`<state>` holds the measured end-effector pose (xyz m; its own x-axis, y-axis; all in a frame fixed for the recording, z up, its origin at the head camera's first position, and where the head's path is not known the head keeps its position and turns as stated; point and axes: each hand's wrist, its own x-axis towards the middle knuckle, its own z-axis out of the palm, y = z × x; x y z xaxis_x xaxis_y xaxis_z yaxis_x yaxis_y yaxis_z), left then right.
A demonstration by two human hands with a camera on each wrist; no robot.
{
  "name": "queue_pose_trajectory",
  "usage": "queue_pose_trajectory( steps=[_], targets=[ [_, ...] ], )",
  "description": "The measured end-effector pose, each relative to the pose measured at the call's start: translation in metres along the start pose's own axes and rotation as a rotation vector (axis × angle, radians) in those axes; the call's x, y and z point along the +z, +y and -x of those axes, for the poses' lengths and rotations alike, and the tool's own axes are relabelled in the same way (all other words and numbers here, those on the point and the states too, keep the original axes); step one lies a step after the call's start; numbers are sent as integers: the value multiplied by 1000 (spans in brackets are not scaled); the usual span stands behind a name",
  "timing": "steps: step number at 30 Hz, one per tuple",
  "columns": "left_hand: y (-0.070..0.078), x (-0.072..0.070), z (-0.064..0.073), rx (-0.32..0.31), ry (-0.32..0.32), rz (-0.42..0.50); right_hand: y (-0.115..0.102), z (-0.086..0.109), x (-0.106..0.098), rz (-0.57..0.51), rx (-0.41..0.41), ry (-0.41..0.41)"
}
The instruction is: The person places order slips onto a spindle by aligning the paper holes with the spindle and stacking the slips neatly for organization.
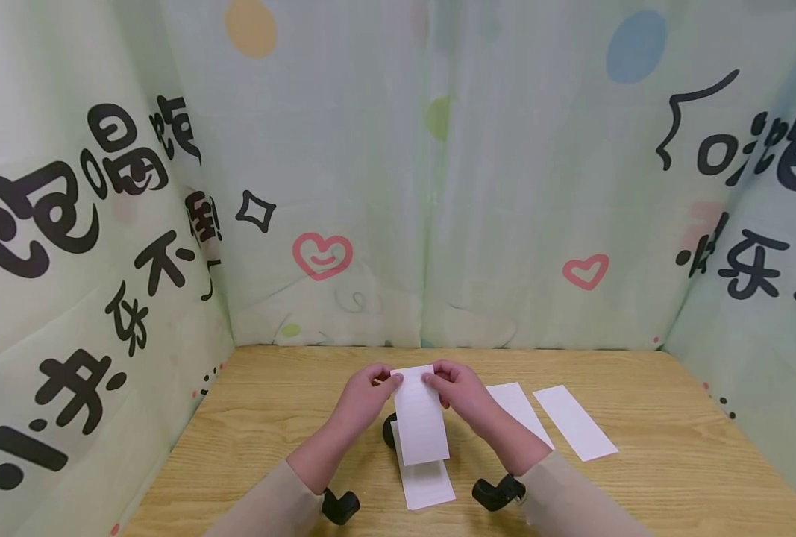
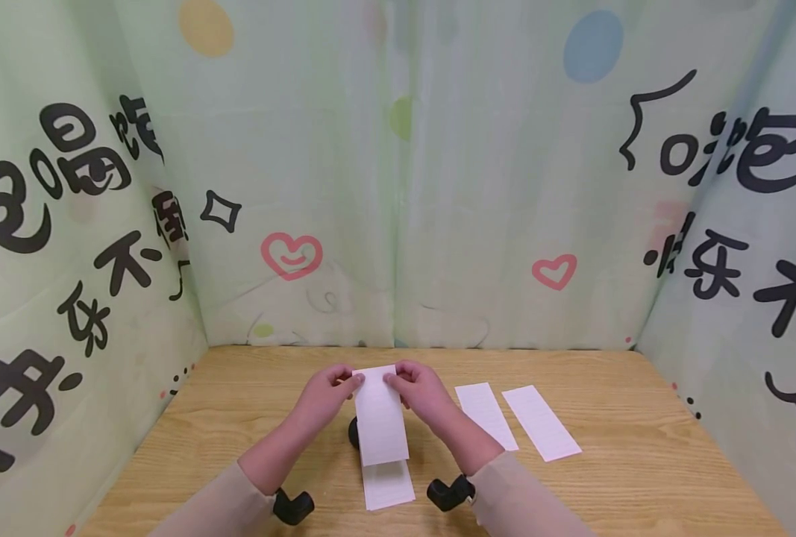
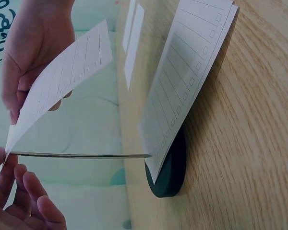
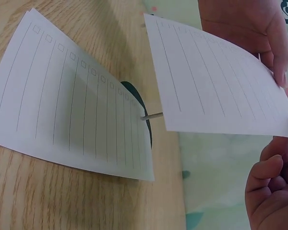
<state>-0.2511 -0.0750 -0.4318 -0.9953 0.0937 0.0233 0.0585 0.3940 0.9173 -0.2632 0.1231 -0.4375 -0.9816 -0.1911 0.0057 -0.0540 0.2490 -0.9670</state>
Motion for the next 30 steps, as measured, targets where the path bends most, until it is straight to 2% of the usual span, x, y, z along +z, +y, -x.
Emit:
queue_pose_trajectory(
  steps=[10, 26, 30],
  targets=[
    [1, 2, 1, 13, -5, 0, 1, -1, -1, 6, 12, -5],
    [-11, 5, 0, 6, -5, 85, 1, -1, 1, 7, 32, 4],
    [-12, 5, 0, 12, 5, 74, 1, -1, 2, 8, 40, 11]
  ],
)
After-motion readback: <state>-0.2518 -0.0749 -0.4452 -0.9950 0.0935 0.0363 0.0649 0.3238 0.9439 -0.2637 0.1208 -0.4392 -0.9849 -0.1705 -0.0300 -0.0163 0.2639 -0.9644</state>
